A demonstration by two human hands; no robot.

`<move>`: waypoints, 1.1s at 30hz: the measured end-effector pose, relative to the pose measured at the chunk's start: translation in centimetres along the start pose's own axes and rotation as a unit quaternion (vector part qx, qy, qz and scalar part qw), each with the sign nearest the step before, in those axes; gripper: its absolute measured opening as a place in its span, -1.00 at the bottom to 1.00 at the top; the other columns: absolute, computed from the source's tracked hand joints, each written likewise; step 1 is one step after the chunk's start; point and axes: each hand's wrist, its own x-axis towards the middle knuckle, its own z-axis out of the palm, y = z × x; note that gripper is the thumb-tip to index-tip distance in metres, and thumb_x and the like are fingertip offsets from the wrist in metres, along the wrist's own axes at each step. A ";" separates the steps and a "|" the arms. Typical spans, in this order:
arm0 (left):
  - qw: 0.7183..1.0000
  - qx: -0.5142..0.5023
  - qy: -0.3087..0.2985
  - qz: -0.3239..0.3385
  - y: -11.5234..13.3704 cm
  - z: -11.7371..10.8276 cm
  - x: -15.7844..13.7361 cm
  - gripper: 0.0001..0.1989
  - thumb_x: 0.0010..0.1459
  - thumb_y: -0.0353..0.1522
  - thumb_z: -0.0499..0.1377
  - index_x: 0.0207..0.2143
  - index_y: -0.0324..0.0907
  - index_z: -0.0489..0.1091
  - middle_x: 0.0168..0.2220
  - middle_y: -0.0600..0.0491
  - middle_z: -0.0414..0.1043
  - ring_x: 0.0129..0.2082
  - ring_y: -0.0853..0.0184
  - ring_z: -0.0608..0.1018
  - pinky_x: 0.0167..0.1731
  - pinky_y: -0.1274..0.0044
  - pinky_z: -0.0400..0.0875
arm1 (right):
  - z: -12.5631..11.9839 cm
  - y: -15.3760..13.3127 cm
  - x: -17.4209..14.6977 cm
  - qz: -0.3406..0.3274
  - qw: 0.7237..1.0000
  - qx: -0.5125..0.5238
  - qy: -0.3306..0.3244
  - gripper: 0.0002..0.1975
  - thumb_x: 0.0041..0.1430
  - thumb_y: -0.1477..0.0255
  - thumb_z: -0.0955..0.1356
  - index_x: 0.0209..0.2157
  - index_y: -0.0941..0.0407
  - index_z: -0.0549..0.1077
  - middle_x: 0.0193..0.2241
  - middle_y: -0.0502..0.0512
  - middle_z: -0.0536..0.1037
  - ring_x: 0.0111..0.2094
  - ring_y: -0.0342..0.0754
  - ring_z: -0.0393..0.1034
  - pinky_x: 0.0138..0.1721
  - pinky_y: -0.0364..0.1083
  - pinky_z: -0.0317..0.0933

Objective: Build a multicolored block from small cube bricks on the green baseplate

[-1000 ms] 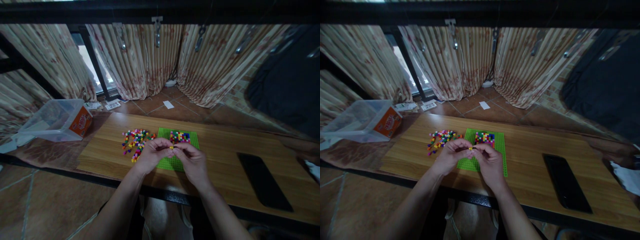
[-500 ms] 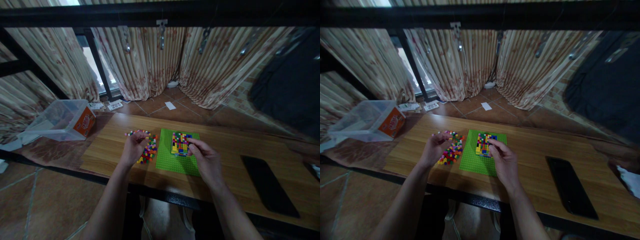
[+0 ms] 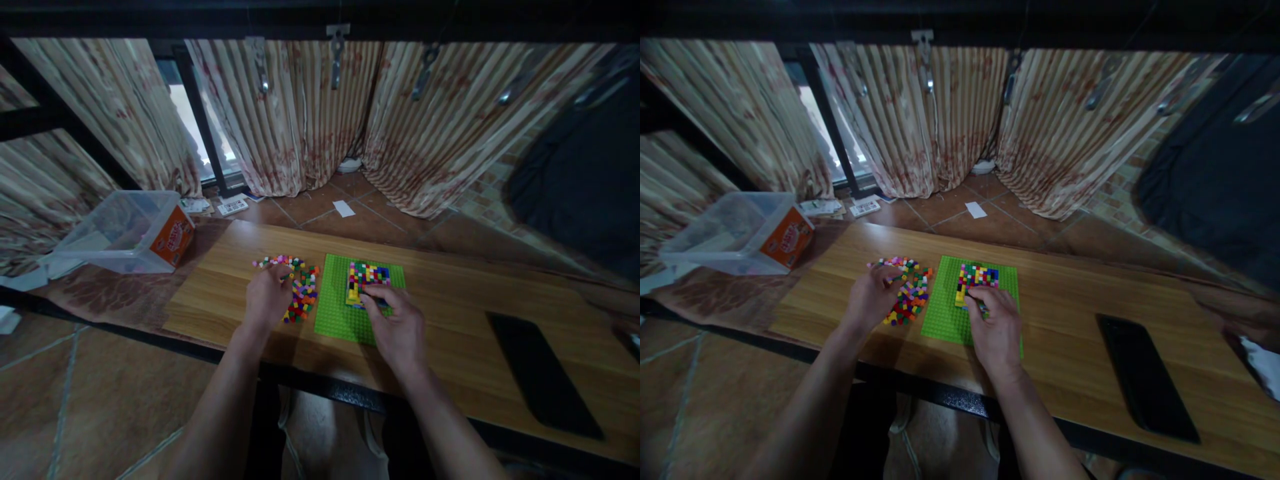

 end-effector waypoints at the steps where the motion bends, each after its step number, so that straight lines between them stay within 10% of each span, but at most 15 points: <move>1: 0.999 -0.029 0.003 0.023 0.6 0.3 -0.3 -0.79 0.17 -0.45 0.11 -0.22 -0.18 0.53 -0.19 -0.07 0.56 -0.20 0.21 0.59 -0.14 0.42 0.44 | 0.2 -0.1 0.0 -0.014 1.000 -0.010 0.008 -0.91 0.20 0.36 0.39 -0.32 0.05 0.56 -0.28 0.07 0.63 -0.18 0.03 0.47 -0.07 0.06 0.30; 10: 0.966 -0.182 -0.090 0.162 6.0 4.0 -3.7 -0.68 0.15 -0.49 0.15 -0.02 -0.22 0.42 -0.11 -0.06 0.52 -0.26 0.30 0.56 -0.16 0.44 0.49 | 1.2 -0.2 -0.1 -0.029 0.997 -0.066 0.037 -0.92 0.15 0.38 0.44 -0.40 0.08 0.53 -0.32 0.08 0.62 -0.21 0.04 0.44 -0.10 0.06 0.26; 33: 0.965 -0.146 -0.028 0.217 6.5 5.0 -3.5 -0.85 0.22 -0.47 0.12 -0.18 -0.12 0.43 -0.17 0.03 0.45 -0.17 0.31 0.53 -0.16 0.49 0.47 | 0.3 0.1 -0.2 0.002 0.999 -0.048 0.015 -0.83 0.22 0.32 0.35 -0.40 0.07 0.53 -0.28 0.11 0.58 -0.18 0.03 0.44 -0.05 0.07 0.28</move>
